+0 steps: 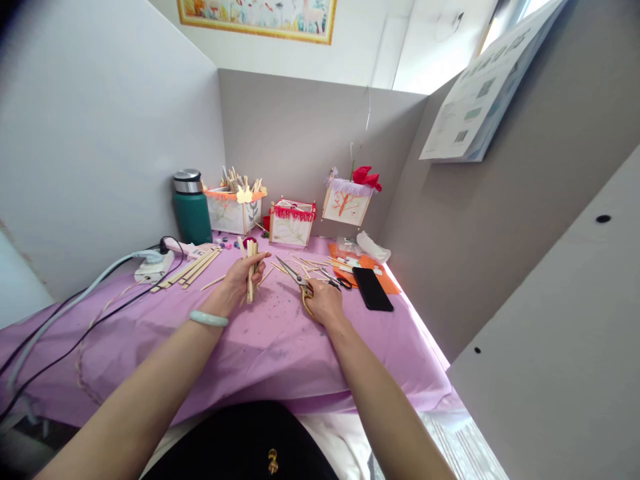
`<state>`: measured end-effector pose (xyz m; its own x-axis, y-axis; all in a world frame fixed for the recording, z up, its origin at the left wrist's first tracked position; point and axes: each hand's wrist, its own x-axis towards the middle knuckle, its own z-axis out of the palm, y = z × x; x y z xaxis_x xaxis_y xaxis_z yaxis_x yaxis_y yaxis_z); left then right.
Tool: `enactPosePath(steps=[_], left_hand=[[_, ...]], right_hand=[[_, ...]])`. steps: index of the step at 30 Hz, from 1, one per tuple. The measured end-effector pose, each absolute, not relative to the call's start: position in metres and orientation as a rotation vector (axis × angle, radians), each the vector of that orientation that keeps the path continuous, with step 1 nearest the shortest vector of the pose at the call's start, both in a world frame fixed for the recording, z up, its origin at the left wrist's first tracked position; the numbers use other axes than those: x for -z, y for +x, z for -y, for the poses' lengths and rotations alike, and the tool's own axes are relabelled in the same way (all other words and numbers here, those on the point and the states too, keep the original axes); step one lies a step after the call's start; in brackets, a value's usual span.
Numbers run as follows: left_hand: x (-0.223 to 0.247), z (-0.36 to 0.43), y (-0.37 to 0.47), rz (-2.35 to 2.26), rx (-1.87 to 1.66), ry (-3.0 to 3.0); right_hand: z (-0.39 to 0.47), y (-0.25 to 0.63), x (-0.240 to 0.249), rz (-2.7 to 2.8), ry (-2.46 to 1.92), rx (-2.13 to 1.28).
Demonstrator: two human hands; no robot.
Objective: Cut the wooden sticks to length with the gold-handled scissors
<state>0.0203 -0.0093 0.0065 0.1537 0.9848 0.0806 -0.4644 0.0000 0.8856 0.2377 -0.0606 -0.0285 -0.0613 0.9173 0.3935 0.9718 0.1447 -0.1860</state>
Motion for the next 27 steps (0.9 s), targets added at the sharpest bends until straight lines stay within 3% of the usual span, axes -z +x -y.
enactPosePath(steps=[27], left_hand=[[-0.0006,0.0104,0.0255,-0.974,-1.260,1.139]], right_hand=[[0.0633,0.2362,0.0253,2.024,-1.750,0.173]])
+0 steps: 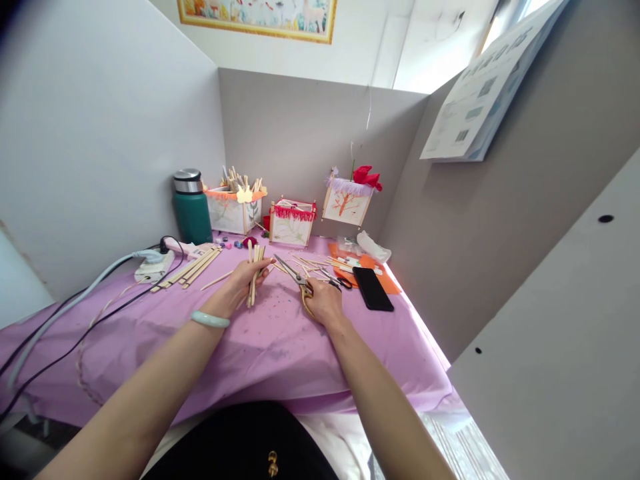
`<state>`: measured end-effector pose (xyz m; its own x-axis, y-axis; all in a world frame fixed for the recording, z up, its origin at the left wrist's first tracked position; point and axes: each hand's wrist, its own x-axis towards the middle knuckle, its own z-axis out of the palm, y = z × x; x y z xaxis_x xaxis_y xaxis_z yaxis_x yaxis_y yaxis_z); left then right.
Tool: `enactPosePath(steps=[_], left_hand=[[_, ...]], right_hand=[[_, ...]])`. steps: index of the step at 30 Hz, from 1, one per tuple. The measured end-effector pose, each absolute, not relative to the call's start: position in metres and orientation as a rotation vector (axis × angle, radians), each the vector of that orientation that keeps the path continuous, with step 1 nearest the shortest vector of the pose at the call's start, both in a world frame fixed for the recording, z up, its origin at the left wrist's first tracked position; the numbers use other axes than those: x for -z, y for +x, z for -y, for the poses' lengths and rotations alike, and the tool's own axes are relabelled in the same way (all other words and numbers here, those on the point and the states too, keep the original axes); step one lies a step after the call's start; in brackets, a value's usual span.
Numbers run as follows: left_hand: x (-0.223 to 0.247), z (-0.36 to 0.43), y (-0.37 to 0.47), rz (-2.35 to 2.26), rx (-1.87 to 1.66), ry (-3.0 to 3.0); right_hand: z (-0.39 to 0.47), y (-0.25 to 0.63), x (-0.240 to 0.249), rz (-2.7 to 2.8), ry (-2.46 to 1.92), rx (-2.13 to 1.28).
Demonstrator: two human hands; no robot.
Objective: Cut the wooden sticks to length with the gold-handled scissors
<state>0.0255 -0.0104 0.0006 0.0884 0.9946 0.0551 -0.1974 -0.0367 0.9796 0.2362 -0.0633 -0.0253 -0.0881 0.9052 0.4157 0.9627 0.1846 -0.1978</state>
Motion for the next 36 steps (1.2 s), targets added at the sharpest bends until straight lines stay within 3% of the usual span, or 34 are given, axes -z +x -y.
enactPosePath(steps=[36], left_hand=[[0.0029,0.0076,0.0272,-1.054,-1.322,1.177]], right_hand=[[0.0642,0.2359,0.0232,2.119,-1.725,0.149]])
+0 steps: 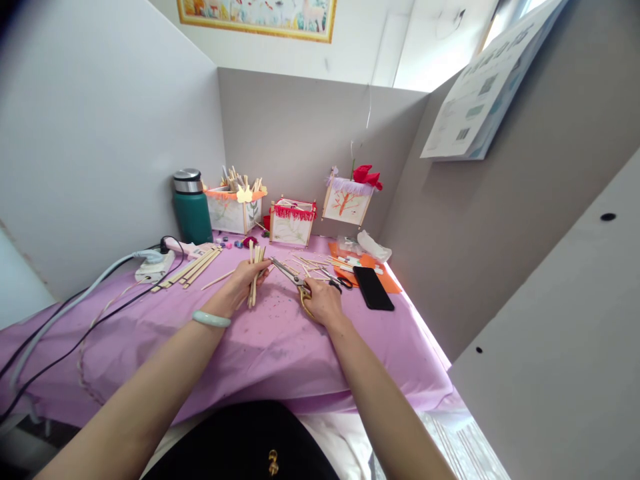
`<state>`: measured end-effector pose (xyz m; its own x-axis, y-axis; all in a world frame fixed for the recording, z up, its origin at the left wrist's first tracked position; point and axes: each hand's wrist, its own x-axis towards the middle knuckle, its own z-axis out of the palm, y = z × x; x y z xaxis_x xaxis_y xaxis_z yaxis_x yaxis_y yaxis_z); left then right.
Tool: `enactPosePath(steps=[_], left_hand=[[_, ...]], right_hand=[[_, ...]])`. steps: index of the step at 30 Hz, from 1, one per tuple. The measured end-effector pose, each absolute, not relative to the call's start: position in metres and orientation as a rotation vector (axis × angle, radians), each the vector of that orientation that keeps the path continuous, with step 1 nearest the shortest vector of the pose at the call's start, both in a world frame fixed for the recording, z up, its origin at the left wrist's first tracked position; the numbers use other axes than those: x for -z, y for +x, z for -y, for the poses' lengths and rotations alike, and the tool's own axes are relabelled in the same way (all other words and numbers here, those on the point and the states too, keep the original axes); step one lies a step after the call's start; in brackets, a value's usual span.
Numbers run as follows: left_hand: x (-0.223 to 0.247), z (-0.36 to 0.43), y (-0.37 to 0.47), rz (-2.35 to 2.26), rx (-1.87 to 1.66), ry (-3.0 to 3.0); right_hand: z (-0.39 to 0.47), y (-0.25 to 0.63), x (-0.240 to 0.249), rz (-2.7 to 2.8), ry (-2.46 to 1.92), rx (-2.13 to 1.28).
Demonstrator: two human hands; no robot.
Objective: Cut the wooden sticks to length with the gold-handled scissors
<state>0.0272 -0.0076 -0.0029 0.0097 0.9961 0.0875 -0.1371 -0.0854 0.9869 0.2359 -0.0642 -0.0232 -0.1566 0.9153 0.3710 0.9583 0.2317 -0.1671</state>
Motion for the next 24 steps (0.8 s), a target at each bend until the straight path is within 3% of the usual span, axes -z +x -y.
enactPosePath(steps=[24], left_hand=[[0.011,-0.004,0.026,-1.038,-1.367,1.102]], right_hand=[[0.061,0.236,0.027,2.086,-1.721,0.171]])
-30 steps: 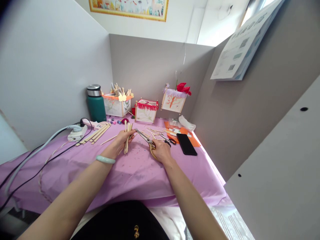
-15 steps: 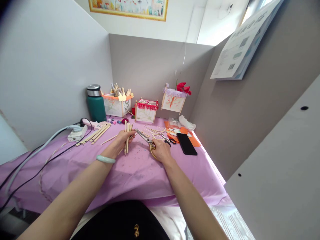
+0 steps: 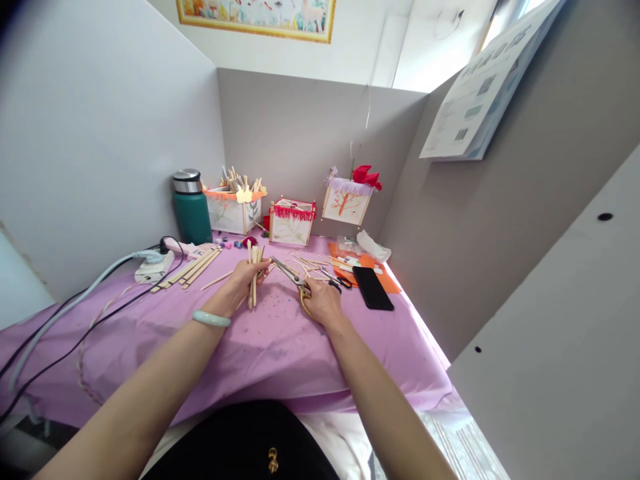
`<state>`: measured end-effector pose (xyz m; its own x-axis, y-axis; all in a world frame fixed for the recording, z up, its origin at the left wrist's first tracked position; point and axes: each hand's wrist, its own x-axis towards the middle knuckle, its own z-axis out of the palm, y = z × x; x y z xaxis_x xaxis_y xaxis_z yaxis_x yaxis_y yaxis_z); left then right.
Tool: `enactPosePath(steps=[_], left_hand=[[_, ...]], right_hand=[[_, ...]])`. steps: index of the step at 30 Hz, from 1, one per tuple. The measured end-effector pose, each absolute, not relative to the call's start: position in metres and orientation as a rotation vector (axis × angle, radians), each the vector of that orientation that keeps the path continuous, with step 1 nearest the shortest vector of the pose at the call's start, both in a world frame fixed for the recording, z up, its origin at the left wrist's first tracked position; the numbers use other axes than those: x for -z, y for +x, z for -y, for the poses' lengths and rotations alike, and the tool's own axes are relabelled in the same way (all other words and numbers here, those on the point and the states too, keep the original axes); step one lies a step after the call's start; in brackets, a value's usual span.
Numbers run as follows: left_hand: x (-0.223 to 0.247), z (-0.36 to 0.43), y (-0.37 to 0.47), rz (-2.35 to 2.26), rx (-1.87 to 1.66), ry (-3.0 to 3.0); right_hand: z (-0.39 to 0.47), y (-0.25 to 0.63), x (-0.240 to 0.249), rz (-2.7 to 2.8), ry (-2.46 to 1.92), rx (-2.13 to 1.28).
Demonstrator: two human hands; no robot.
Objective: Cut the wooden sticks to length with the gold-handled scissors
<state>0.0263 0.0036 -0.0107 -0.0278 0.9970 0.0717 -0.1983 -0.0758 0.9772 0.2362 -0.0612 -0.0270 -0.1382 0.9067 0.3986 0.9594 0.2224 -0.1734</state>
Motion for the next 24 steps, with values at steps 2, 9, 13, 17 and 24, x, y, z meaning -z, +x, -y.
enactPosePath(steps=[2,9,13,17,24], left_hand=[[0.0114,-0.0045,0.0259,-1.033,-1.371,1.101],[0.0121,-0.0045,0.0247,-1.009,-1.363,1.103],[0.0150,-0.0069,0.0243,-0.955,-1.367,1.101],[0.0154,-0.0079,0.0249,-0.983,-1.376,1.100],[0.0108,-0.0028,0.0257,-1.013,-1.371,1.113]], right_hand=[[0.0619,0.2371,0.0263,2.092,-1.716,0.169],[0.0622,0.2390,0.0262,2.096,-1.685,0.147],[0.0638,0.2376,0.0240,2.122,-1.626,0.115],[0.0640,0.2364,0.0242,2.116,-1.615,0.116],[0.0631,0.2367,0.0252,2.113,-1.688,0.151]])
